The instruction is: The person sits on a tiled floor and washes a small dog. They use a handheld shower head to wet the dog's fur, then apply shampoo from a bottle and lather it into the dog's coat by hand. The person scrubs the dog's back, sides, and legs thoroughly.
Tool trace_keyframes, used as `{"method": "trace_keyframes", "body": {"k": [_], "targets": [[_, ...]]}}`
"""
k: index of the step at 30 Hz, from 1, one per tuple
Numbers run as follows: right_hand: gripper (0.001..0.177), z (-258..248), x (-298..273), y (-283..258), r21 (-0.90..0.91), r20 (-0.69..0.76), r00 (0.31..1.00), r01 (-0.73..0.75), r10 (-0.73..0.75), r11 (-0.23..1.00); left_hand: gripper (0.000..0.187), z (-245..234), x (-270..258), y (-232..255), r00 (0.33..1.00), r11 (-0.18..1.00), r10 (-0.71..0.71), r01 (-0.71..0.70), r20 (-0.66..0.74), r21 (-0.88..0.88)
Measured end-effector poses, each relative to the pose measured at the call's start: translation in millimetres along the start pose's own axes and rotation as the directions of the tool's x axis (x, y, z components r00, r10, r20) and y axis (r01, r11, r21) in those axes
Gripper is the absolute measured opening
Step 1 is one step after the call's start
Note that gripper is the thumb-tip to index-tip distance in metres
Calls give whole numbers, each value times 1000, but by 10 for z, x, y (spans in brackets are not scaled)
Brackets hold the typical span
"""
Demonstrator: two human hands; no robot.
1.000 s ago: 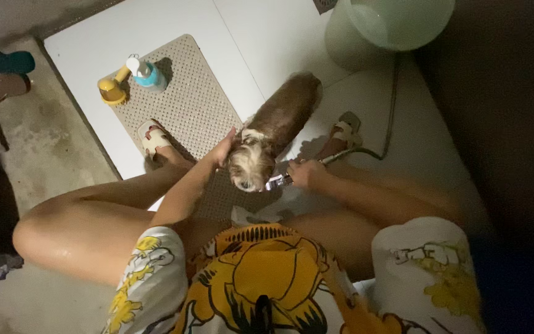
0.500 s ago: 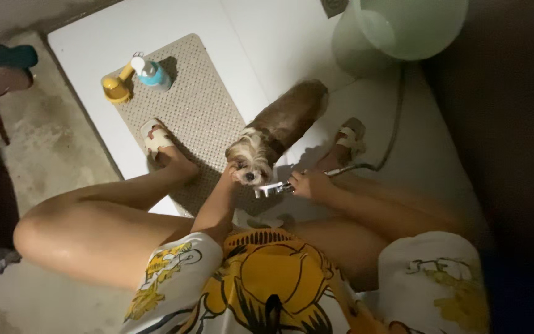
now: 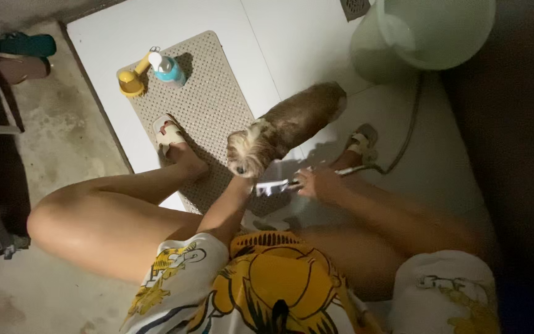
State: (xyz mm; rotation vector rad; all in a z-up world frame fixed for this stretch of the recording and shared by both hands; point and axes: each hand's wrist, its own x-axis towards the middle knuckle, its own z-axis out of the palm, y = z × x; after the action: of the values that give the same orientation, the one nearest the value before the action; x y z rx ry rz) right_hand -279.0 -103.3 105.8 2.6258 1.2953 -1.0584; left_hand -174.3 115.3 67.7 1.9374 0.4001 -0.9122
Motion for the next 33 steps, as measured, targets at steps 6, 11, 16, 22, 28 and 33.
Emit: {"method": "trace_keyframes", "body": {"k": [6,11,16,22,28,33], "targets": [[54,-538,-301,-117,133,4,999,-44,44,990,59,39,364,-287,981,555,163,-179,105,813],[57,-807,-225,142,106,295,922,-293,251,950,55,351,666,-951,993,970,84,-61,-85,237],[45,-581,-225,159,210,-21,964,-256,266,944,51,338,731,-1091,999,937,-33,22,-24,-349],[40,-932,-444,329,219,78,904,-427,421,877,47,189,602,-908,999,819,-49,43,6,-572],[38,-1025,-506,470,267,55,894,-442,444,856,43,105,499,-641,999,751,-39,37,11,-660],[39,-698,-663,1119,235,118,887,-461,446,856,40,158,491,-622,999,730,-39,51,32,-682]]}}
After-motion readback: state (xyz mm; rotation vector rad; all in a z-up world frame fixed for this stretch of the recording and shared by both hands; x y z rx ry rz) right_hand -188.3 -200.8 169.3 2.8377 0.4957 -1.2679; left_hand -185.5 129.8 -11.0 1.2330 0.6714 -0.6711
